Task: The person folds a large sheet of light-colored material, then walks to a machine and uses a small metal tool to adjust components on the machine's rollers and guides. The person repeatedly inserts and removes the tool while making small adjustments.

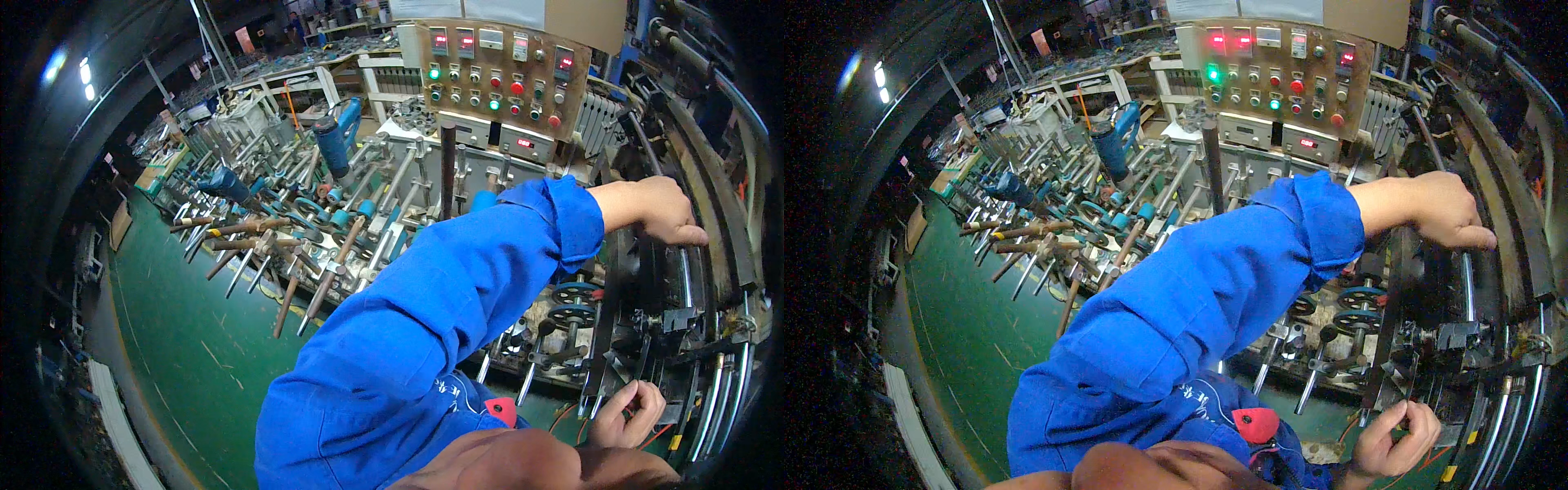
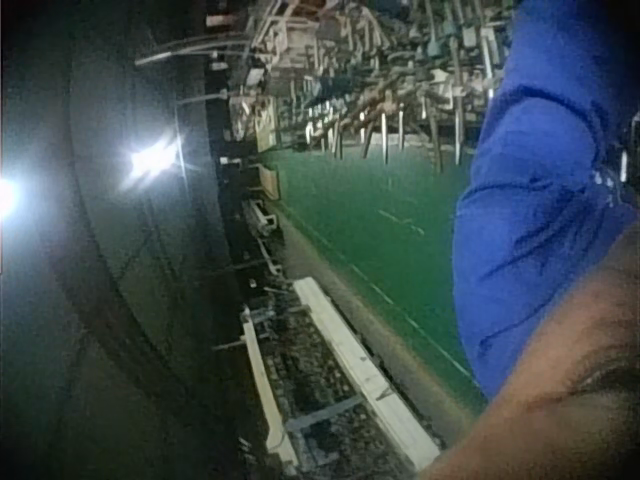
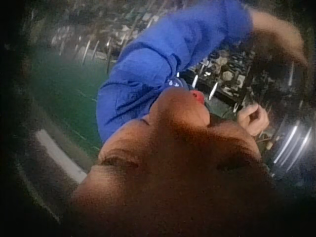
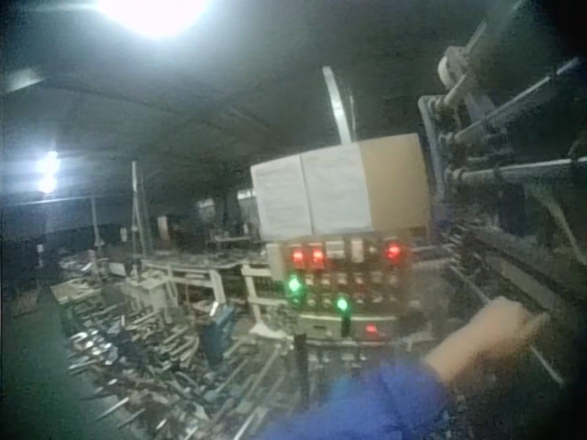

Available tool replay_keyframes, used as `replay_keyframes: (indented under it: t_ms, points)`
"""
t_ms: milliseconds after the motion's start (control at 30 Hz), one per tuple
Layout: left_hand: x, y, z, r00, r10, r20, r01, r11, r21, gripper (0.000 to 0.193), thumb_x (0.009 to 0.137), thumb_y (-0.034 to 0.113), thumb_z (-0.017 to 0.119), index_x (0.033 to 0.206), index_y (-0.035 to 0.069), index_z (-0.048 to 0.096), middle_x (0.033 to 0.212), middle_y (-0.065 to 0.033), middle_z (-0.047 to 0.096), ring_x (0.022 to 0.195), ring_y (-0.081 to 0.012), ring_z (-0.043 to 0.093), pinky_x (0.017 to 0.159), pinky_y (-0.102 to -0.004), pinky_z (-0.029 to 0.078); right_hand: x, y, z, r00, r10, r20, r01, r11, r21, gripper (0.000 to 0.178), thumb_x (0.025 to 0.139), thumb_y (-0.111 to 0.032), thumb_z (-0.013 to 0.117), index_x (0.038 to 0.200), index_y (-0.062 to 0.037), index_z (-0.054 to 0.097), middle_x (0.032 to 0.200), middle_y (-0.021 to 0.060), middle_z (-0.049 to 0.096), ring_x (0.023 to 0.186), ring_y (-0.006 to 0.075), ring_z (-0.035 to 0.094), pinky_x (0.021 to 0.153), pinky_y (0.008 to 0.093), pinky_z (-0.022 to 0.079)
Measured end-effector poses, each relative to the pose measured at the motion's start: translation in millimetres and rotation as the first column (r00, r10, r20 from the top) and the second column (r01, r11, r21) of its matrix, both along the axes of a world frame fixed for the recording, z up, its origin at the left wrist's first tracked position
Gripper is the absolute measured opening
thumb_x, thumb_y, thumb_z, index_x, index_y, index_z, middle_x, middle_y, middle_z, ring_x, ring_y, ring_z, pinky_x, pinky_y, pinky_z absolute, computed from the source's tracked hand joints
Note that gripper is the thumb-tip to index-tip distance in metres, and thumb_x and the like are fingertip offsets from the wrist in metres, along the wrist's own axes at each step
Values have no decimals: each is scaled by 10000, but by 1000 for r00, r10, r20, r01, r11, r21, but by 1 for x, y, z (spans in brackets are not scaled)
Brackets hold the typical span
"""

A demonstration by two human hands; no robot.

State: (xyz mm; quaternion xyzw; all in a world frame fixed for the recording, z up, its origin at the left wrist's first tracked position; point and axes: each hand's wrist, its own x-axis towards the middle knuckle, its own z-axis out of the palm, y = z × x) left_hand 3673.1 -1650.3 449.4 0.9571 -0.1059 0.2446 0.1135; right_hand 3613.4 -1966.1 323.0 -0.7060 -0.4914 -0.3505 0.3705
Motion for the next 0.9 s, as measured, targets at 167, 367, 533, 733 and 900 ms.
replay_keyframes:
  t_ms: [167,367,533,733,900]
  points:
    - [5,2,12,978,37,-207,-36,999,8,587,952,627,430,1072,187,799,1022,-160,756,1009,-398,688,894,-483,527,-4,-2,3,995,-54,-89,48,996,-73,120,968,24,647,1083,6,617,1055,152,630,862,243,598,686,314,485]
    - [15,-12,24,919,-88,-385,73,996,-52,490,896,568,555,1056,177,805,1017,-104,768,1010,-324,696,869,-427,520,-4,0,5,996,-84,-40,80,992,-95,138,969,13,648,1103,2,615,1051,152,633,855,258,600,681,323,486]
    - [14,-9,25,902,-133,-411,88,988,-128,504,884,564,617,1122,160,800,1035,-111,761,1008,-287,689,889,-422,504,-6,-3,3,993,-114,6,114,986,-122,142,964,-13,663,1099,0,621,1054,159,648,865,275,626,681,333,494]
    - [13,-6,21,929,-167,-329,112,977,-180,430,834,549,672,1025,193,817,955,-71,774,932,-275,711,830,-396,531,-6,-2,11,987,-151,53,158,973,-167,120,965,-59,669,1062,9,647,1031,178,678,841,306,662,663,364,516]
    - [15,-8,20,936,-153,-317,109,982,-151,469,861,564,642,1098,193,806,1019,-78,771,983,-283,700,854,-410,518,-11,-2,17,982,-169,89,183,966,-185,132,965,-64,673,1064,19,647,1019,188,681,833,315,668,662,370,520]
